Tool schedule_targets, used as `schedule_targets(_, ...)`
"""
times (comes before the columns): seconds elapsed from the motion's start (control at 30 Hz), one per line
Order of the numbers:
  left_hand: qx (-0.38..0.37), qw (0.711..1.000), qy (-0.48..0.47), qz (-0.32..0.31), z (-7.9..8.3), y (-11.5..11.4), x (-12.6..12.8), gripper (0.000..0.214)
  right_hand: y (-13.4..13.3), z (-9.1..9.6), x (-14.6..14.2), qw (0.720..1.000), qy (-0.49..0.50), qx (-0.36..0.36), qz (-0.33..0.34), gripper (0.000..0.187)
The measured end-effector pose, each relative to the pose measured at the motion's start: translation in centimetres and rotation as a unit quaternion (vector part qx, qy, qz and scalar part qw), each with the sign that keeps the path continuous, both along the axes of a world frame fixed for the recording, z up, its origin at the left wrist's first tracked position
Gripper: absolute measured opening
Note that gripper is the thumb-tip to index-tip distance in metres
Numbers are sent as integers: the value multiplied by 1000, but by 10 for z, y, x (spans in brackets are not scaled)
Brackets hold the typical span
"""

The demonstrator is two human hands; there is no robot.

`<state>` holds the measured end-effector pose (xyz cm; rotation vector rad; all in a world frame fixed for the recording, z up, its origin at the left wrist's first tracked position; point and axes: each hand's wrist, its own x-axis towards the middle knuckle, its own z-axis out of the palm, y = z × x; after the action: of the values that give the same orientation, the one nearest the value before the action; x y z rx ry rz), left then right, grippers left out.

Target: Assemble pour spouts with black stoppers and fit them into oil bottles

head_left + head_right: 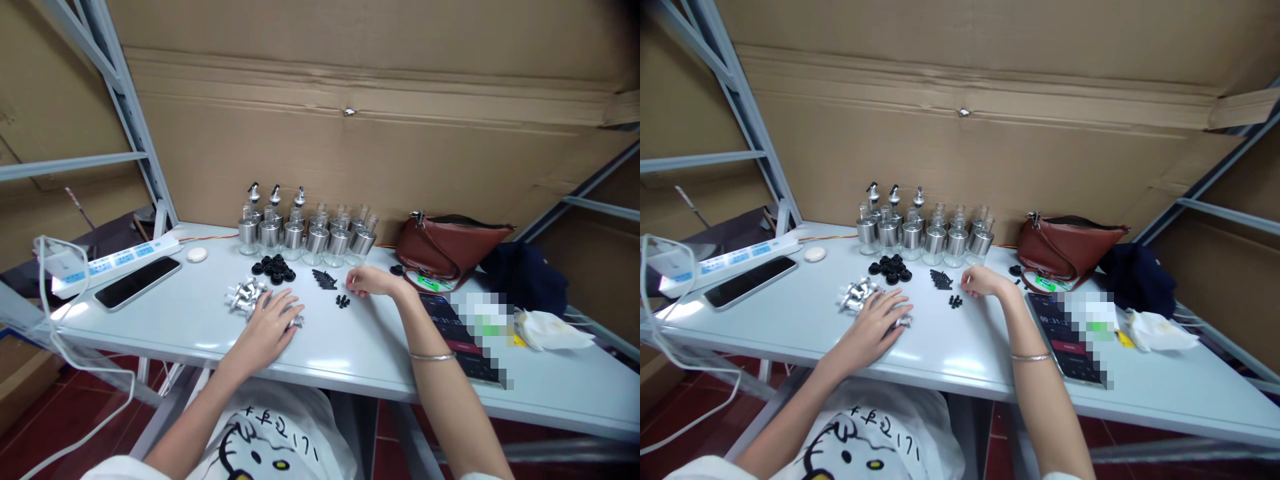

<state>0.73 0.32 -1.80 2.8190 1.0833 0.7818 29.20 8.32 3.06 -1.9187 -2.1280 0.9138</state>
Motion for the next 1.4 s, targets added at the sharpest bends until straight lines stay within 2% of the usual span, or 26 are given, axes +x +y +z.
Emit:
schedule_targets(0.17, -5, 1000, 1, 6, 0, 0, 0, 33, -1, -4, -4, 1000, 10, -19, 13, 15)
schedule_targets(0.33, -14, 1000, 9, 7, -1, 1, 0, 32, -1, -1, -4, 999, 26, -33, 24, 6)
schedule_targets(0.43, -14, 1000, 16, 12, -1, 1, 0, 33, -1, -2, -3, 996, 67, -65, 5, 2)
schedule_targets(0.53, -12, 1000, 11, 13, 0, 1, 0, 32, -2, -2, -3, 986, 130, -106, -23, 7)
schedule_targets(0.7, -5, 1000, 11, 13, 0, 0, 0, 32, -6, 2, -6, 973, 183, -139, -25, 7)
schedule_targets(0.83, 11, 1000, -1, 11, -1, -1, 0, 34, -8, 5, -8, 977, 177, -119, -24, 16)
schedule_targets(0.93, 11, 1000, -13, 5, -1, -1, 0, 34, -8, 6, -10, 987, 133, -91, 14, 25)
schedule_targets(1.03, 6, 1000, -19, 4, -1, -1, 1, 32, -11, 14, -15, 994, 83, -12, 65, 25)
schedule_targets(1.13, 5, 1000, -18, 1, 2, -2, 1, 30, -9, 31, -29, 977, 110, 160, 88, 22)
schedule_targets(1.2, 6, 1000, -21, -6, 4, -3, 1, 30, 3, 48, -44, 950, 135, 274, 62, 25)
schedule_targets(1.3, 11, 999, -41, -14, 6, -5, 1, 28, 40, 76, -72, 910, 101, 402, 0, 25)
schedule_targets(1.33, 12, 999, -49, -15, 6, -5, 0, 27, 56, 85, -82, 902, 89, 421, -27, 24)
schedule_targets(1.4, 15, 998, -61, -15, 6, -5, 0, 25, 90, 98, -99, 904, 70, 409, -100, 23)
